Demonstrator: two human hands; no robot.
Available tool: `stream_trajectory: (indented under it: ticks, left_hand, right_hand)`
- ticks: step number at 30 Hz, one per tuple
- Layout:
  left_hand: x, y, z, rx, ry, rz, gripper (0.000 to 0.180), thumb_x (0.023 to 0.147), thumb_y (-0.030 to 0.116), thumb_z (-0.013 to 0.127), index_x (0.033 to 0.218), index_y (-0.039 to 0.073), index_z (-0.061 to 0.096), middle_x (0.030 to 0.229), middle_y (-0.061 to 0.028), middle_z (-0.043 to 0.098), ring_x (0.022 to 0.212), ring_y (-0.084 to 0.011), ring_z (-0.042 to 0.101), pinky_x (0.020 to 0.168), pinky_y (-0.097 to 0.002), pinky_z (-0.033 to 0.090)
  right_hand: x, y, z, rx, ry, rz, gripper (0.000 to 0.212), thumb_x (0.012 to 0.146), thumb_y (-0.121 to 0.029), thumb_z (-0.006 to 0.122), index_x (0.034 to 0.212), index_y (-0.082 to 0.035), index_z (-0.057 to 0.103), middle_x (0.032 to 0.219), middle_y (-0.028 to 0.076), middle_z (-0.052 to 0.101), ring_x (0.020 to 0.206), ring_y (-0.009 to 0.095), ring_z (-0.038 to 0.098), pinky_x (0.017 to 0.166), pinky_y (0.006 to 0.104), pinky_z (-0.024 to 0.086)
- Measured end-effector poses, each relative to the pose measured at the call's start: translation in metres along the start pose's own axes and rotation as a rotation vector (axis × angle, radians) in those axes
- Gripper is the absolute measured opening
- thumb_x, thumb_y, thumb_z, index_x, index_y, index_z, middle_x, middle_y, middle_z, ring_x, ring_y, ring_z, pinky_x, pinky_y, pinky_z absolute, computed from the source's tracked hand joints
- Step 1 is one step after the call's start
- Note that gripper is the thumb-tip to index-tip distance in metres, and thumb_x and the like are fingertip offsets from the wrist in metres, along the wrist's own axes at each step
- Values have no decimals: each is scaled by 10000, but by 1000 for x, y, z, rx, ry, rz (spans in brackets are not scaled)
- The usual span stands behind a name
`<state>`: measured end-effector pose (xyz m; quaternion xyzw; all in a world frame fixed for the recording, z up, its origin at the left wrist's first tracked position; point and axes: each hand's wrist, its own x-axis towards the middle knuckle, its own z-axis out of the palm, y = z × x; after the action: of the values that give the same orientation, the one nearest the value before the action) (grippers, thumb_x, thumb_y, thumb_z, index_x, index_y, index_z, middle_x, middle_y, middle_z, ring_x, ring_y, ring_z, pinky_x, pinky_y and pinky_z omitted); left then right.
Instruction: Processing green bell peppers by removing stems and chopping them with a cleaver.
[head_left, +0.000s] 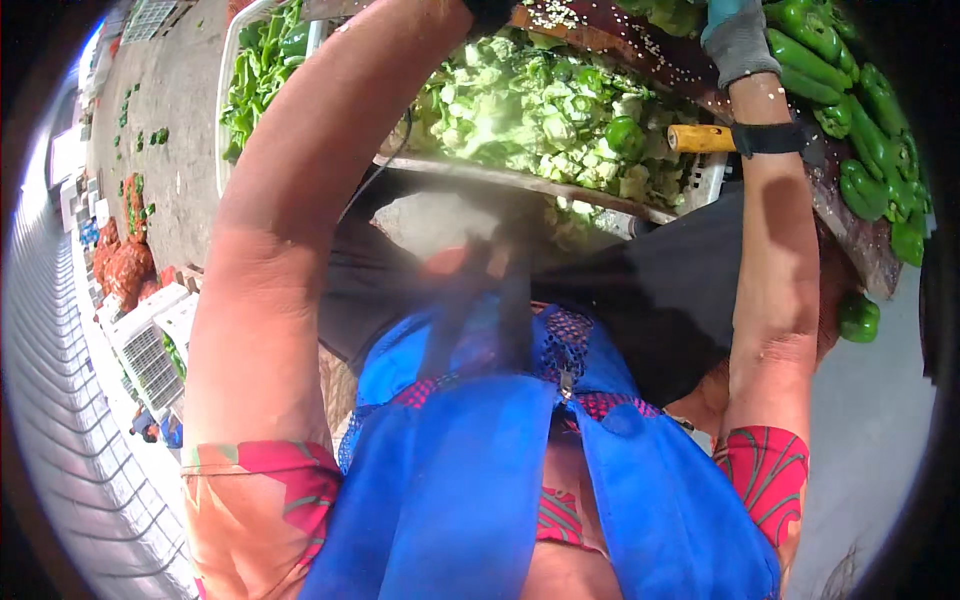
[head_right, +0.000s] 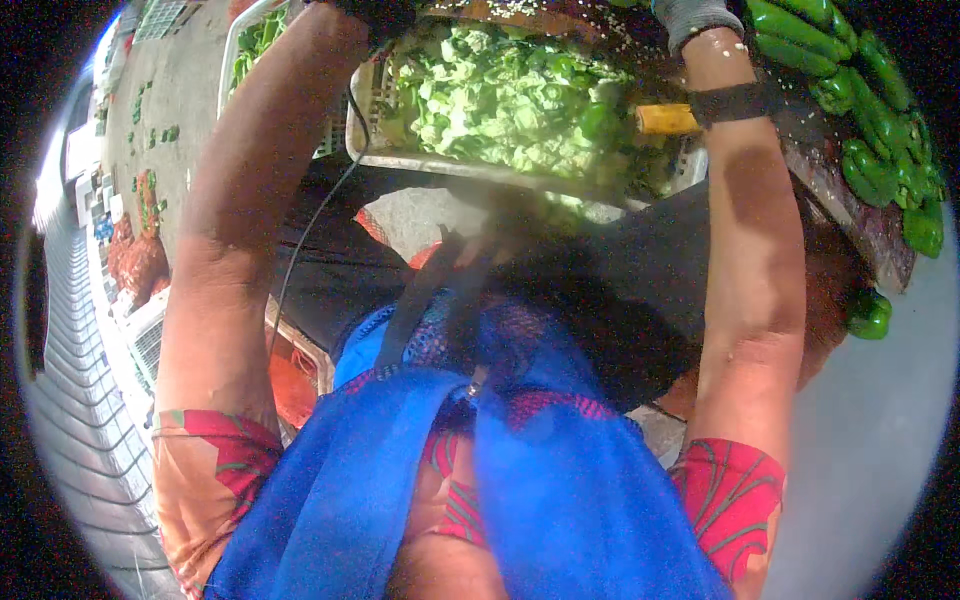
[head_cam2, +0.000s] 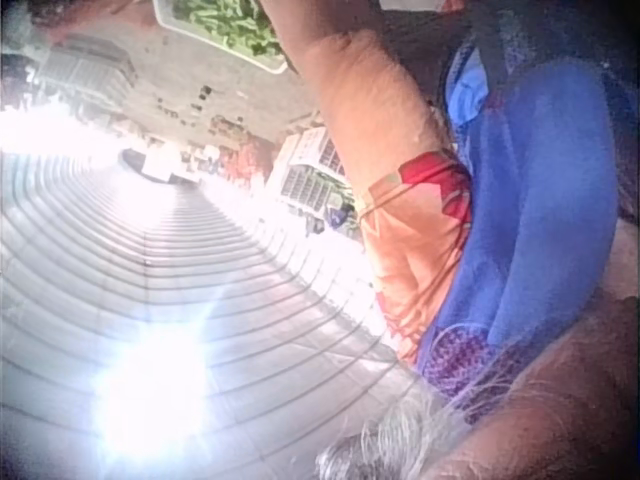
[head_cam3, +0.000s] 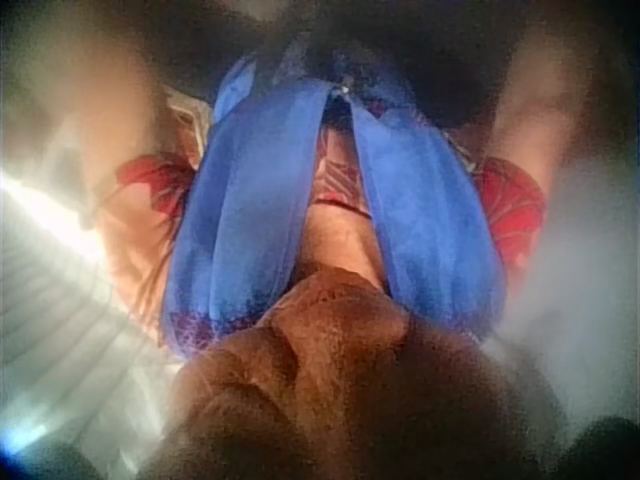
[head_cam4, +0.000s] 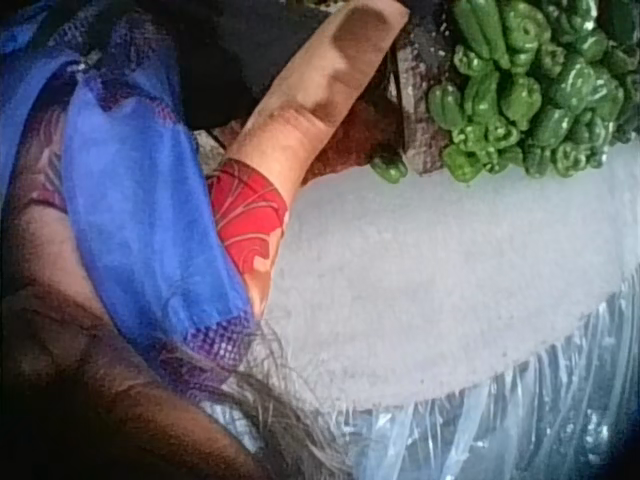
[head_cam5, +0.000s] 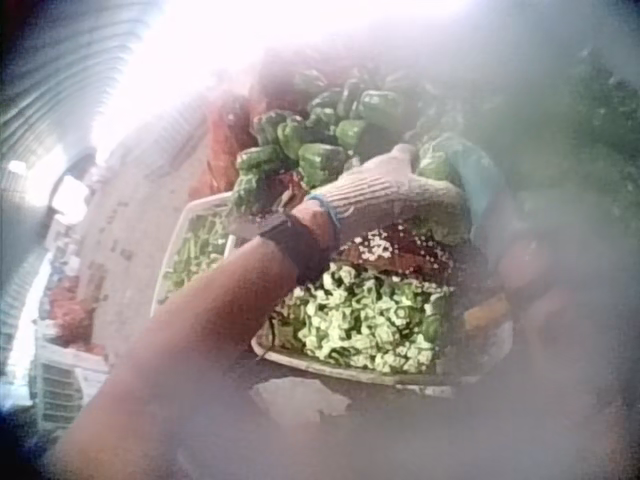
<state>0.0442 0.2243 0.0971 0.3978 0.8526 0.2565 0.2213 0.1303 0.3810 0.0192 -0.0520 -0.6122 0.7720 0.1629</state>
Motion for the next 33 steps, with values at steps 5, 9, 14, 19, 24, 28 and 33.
stream_trajectory:
  ticks: [5, 9, 14, 19, 24, 28, 33]
  left_hand:
    - [6, -37, 16, -593, -35, 87, 615, 902, 437, 644, 1255, -55, 540, 1102, -141, 640, 954, -222, 639, 783, -324, 552]
    - [-27, -5, 16, -880, -52, 83, 416, 1018, 342, 472, 1309, 57, 556, 1160, -58, 629, 972, -141, 637, 772, -304, 560]
    - [-23, -42, 37, -1387, -23, -85, 393, 1015, 326, 531, 1285, 44, 578, 1092, -34, 651, 942, -100, 618, 818, -260, 517]
    - [-17, -116, 62, -569, 387, 425, 671, 720, -133, 695, 1328, 30, 461, 1136, -131, 643, 1055, -197, 645, 904, -318, 537]
    - [-9, -98, 63, -497, 344, 407, 341, 930, 13, 550, 1269, 17, 508, 956, -136, 665, 825, -169, 659, 670, -320, 550]
    - [14, -101, 55, -201, 154, 56, 462, 1024, 383, 363, 1145, 0, 592, 871, -197, 680, 849, -320, 678, 754, -419, 532]
    - [-11, -52, 50, -187, 751, -265, 388, 926, 388, 614, 1056, 23, 643, 837, -182, 699, 827, -380, 677, 747, -442, 520]
  right_hand:
    - [-1, -13, 3, 6, -76, -29, 456, 1045, -230, 497, 1472, -82, 433, 1437, 176, 505, 1285, 238, 532, 1092, 326, 415]
    - [-5, -14, -2, -9, -223, -61, 444, 1049, -212, 493, 1470, -84, 435, 1432, 186, 512, 1284, 240, 536, 1098, 320, 408]
    - [14, 32, -44, 134, -506, -80, 434, 1045, -215, 494, 1451, -63, 468, 1454, 122, 497, 1301, 210, 514, 1096, 331, 417]
    - [-1, -8, 10, -90, -273, 237, 412, 1044, -141, 459, 1441, -37, 493, 1449, 68, 519, 1317, 151, 507, 1126, 320, 398]
    - [8, 13, -13, 297, -389, 545, 292, 1006, -282, 586, 1227, -93, 607, 1089, 17, 680, 839, 126, 697, 671, 224, 595]
    - [6, 27, -5, 223, -153, 561, 267, 991, -255, 573, 1194, -88, 623, 1071, 30, 679, 880, 140, 685, 738, 283, 579]
    - [10, 51, -7, 16, 148, 323, 381, 932, -253, 586, 1255, -54, 618, 1103, 68, 666, 974, 163, 620, 877, 321, 498]
